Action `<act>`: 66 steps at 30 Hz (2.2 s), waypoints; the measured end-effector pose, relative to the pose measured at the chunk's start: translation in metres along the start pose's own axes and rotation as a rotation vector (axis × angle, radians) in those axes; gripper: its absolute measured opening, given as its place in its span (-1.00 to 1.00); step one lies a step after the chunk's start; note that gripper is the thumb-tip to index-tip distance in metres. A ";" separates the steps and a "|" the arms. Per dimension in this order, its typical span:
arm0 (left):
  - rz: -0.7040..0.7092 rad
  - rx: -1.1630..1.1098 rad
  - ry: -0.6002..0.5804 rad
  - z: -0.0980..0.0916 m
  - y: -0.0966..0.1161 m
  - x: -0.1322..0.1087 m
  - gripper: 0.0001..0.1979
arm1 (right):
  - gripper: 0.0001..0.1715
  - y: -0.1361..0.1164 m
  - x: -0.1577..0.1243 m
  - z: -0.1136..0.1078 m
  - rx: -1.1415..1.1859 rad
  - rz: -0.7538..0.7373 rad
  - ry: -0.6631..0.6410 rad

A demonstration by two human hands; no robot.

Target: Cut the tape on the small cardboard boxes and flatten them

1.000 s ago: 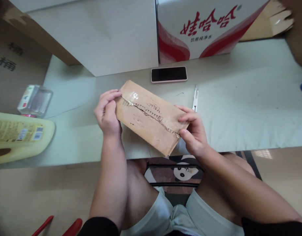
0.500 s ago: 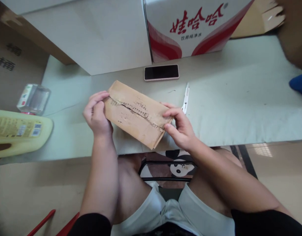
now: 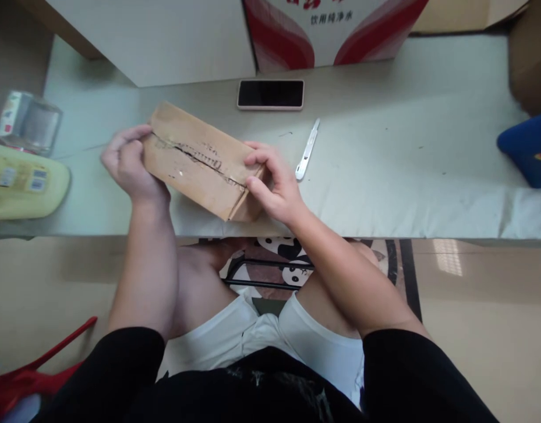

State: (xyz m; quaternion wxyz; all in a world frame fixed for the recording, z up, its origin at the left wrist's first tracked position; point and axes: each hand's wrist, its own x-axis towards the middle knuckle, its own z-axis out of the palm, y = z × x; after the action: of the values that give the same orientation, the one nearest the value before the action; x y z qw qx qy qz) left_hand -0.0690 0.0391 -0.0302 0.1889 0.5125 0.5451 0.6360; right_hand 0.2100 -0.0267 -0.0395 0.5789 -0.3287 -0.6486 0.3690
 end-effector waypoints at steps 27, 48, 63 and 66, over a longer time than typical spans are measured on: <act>0.044 0.215 0.122 -0.004 0.043 -0.092 -0.65 | -0.45 -0.005 -0.023 -0.029 0.033 0.042 0.045; 0.022 0.208 0.003 -0.013 0.058 -0.090 -0.70 | -0.55 -0.017 -0.014 -0.029 0.103 0.073 0.011; -0.055 0.177 0.046 -0.011 0.064 -0.091 -0.68 | -0.22 -0.015 -0.016 -0.027 0.105 0.259 0.003; -0.121 0.134 0.094 -0.010 0.066 -0.089 -0.66 | -0.25 -0.012 -0.014 -0.027 0.080 0.279 0.025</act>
State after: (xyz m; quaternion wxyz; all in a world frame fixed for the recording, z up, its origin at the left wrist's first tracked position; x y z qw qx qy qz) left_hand -0.0207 -0.0592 -0.0099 0.1665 0.4599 0.6246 0.6088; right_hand 0.2384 -0.0427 -0.0346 0.5428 -0.3967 -0.5742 0.4673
